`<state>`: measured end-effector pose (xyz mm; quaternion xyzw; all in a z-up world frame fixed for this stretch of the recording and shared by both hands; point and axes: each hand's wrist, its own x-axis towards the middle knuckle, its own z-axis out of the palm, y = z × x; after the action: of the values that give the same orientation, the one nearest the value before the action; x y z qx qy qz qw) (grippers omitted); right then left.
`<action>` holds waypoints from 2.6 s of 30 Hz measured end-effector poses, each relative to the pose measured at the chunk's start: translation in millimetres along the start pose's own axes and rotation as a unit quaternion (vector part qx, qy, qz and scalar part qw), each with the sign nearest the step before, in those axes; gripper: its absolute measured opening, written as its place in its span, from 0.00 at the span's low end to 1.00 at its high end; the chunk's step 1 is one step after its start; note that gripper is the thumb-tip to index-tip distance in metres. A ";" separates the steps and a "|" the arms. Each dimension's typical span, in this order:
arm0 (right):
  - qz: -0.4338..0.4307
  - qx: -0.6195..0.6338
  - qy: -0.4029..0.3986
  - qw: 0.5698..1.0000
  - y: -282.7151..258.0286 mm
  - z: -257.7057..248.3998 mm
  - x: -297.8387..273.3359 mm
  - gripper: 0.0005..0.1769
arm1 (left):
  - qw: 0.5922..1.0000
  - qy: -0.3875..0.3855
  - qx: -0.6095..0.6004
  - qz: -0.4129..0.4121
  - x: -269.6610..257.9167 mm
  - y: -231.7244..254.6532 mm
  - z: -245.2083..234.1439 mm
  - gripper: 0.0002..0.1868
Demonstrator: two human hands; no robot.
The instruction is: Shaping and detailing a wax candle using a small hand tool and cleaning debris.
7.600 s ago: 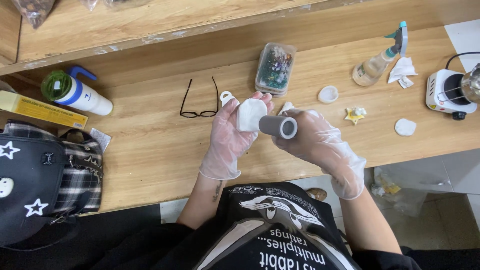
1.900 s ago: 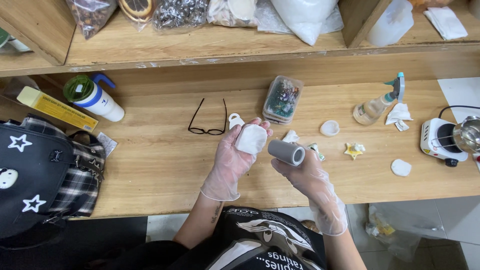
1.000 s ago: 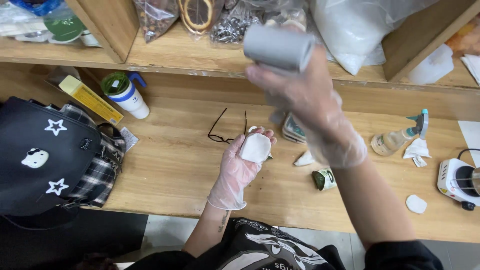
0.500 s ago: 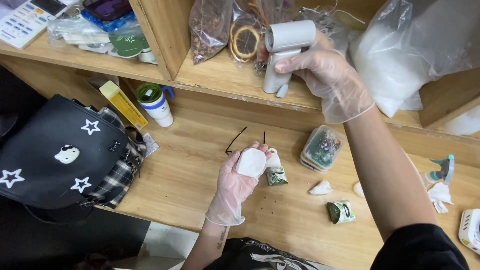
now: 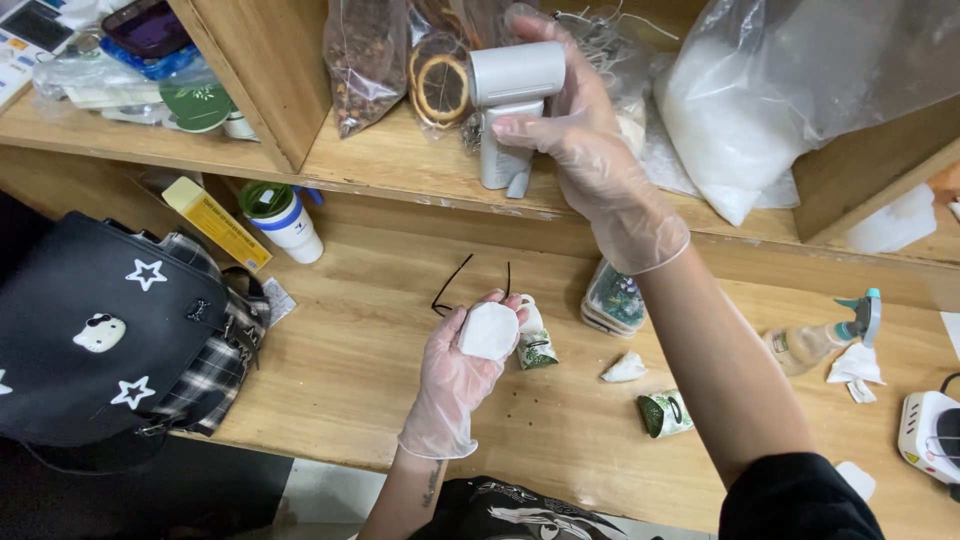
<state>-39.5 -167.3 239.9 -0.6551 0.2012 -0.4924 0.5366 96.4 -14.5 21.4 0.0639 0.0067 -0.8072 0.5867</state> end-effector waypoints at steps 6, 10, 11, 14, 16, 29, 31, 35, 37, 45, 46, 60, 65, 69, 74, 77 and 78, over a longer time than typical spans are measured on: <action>-0.009 0.027 0.018 0.999 4.9 11.2 -4.0 0.43 | 0.998 -0.036 -0.045 -0.003 4.9 -6.9 -5.1 0.24; -0.010 0.067 0.001 0.998 15.2 0.3 -10.6 0.39 | 1.000 0.008 -0.013 0.004 1.3 -3.3 -0.8 0.25; -0.005 0.067 0.010 0.998 14.7 -1.8 -13.4 0.36 | 1.000 0.005 -0.016 0.001 1.0 -2.6 -2.1 0.26; -0.013 0.054 0.018 0.998 8.0 -2.1 -15.3 0.34 | 1.000 -0.005 -0.025 -0.002 1.2 -0.8 -7.9 0.26; -0.024 0.039 0.019 0.999 8.3 -3.7 -13.9 0.34 | 0.999 -0.011 -0.031 -0.005 0.4 0.2 -10.1 0.26; -0.151 -0.263 -0.114 0.946 -45.6 -5.1 -5.9 0.44 | 0.999 -0.023 -0.034 0.008 -2.5 5.1 -13.6 0.25; -0.215 -0.403 -0.140 0.879 -59.8 -4.7 -0.5 0.42 | 0.999 -0.031 -0.035 0.007 -3.1 6.0 -13.8 0.25; -0.137 -0.437 -0.139 0.878 -62.1 -11.2 2.6 0.38 | 0.999 -0.038 -0.035 0.009 -2.1 3.4 -14.5 0.25; -0.148 -0.450 -0.132 0.870 -61.6 -8.5 2.4 0.37 | 0.998 -0.046 -0.034 0.001 -2.3 3.2 -14.1 0.25; -0.154 -0.469 -0.123 0.861 -45.8 -17.7 -1.1 0.39 | 1.000 0.010 -0.001 -0.023 1.5 -3.7 -11.9 0.27; -0.152 -0.475 -0.117 0.859 -43.6 -18.6 -3.5 0.39 | 0.999 0.008 0.000 -0.031 1.4 -4.5 -10.9 0.27; -0.273 -0.492 -0.052 0.825 -20.8 -8.9 -13.7 0.50 | 0.998 0.028 0.050 -0.004 1.6 1.3 -12.7 0.29; -0.290 -0.542 0.039 0.788 -63.8 -2.4 -57.5 0.39 | 0.998 0.036 0.041 -0.013 5.4 0.0 -11.3 0.29; -0.310 -0.617 0.249 0.679 -107.2 -33.5 -154.4 0.13 | 0.999 0.017 0.027 -0.020 8.4 -2.6 -14.2 0.29; -0.162 -0.737 0.368 0.542 -119.6 -279.7 -303.0 0.07 | 0.996 0.061 0.046 -0.038 13.0 -6.0 -22.1 0.30; 0.075 -0.798 0.347 0.486 -155.9 -371.1 -340.0 0.09 | 0.993 0.074 0.057 -0.072 19.4 -16.3 -22.5 0.31; 0.241 -0.816 0.300 0.430 -167.5 -396.1 -342.7 0.10 | 0.991 0.079 0.064 -0.087 22.4 -20.8 -20.5 0.31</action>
<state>-573.7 -38.4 219.6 -0.5236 0.8076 -0.1151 -0.2457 71.9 -27.4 -2.7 0.1638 0.0065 -0.8466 0.5063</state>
